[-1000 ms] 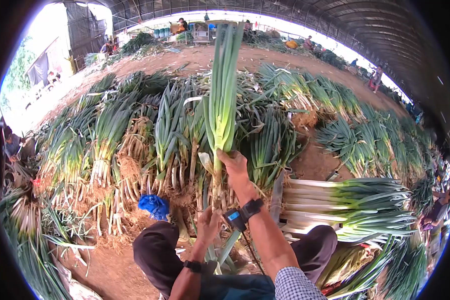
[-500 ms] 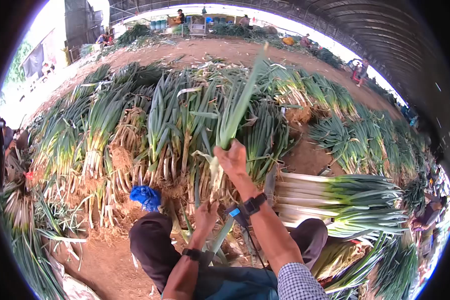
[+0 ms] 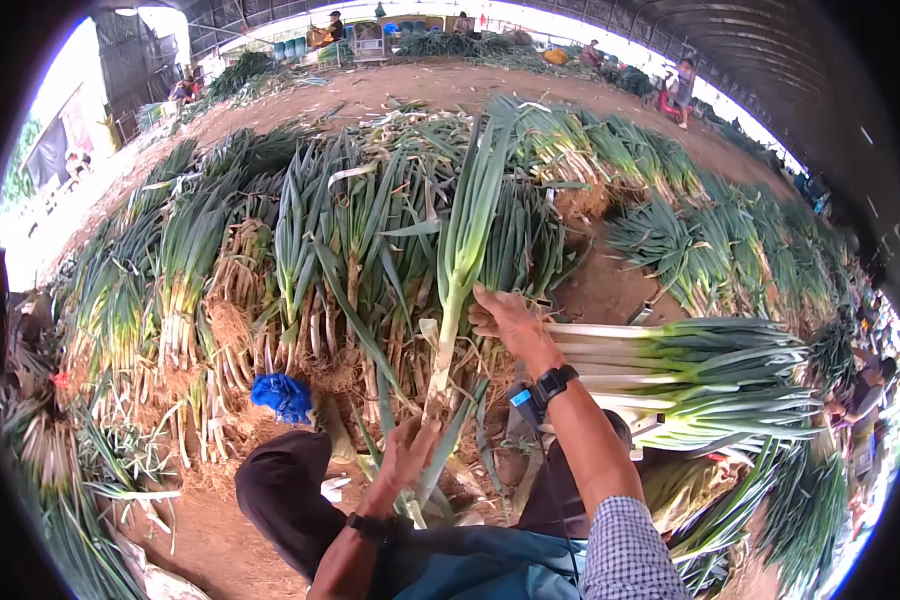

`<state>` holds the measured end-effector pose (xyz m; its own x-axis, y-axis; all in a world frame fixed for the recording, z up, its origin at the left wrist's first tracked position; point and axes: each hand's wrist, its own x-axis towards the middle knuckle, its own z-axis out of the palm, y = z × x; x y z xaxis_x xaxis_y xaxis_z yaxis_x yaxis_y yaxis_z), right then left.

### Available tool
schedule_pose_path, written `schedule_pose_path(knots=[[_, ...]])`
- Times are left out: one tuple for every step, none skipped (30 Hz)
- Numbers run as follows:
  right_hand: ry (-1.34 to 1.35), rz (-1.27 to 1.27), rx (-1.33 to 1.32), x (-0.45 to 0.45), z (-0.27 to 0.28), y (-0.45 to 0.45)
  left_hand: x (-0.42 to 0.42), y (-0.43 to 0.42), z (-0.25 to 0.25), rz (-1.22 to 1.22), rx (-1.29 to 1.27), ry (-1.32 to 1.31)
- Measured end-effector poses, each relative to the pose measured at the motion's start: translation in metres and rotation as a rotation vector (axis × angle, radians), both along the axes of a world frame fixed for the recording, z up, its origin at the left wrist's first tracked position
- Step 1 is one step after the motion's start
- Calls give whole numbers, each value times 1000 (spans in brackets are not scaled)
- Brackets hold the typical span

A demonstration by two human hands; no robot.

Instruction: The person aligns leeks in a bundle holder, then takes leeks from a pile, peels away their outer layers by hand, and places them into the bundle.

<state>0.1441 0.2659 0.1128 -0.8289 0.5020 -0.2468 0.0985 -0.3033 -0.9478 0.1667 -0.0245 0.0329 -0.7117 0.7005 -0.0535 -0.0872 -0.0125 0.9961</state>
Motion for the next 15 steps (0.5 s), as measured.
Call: schedule_pose_path(knots=[[114, 69, -141, -5, -6, 5, 3, -1, -2, -8, -28, 16], [176, 41, -185, -8, -9, 6, 6, -1, -2, 8, -60, 126], [239, 14, -230, -14, -11, 5, 8, -2, 0, 23, -92, 236], [302, -14, -276, -18, -7, -1, 11, -3, -1, 38, -126, 347], [334, 3, -314, -14, -3, -4, 5, -4, -20, -53, -279, 352], [357, -27, -341, -12, -5, -5, 2, 1, -16, -2, -207, 333], [376, -58, -368, -9, -11, -4, -4, 10, -6, 48, -136, 311], [394, -92, -399, -6, -18, -5, -11, 20, 2, 97, -69, 289], [450, -60, -396, -8, -21, -6, -23, 30, -5, 240, -201, 632], [505, -26, -394, -10, -24, -8, -41, 44, -9, 388, -316, 992], [504, -54, -399, -11, -21, -11, -54, 62, 4, 420, -283, 970], [499, -86, -405, -8, -22, -15, -62, 80, 14, 448, -251, 943], [417, -103, -350, -5, -22, -18, -65, 93, 21, 467, -212, 913], [417, -95, -124, 1, -21, -16, -66, 99, 23, 366, -118, 642], [399, -118, 312, 10, -23, -16, -72, 109, 22, 242, -11, 376]])
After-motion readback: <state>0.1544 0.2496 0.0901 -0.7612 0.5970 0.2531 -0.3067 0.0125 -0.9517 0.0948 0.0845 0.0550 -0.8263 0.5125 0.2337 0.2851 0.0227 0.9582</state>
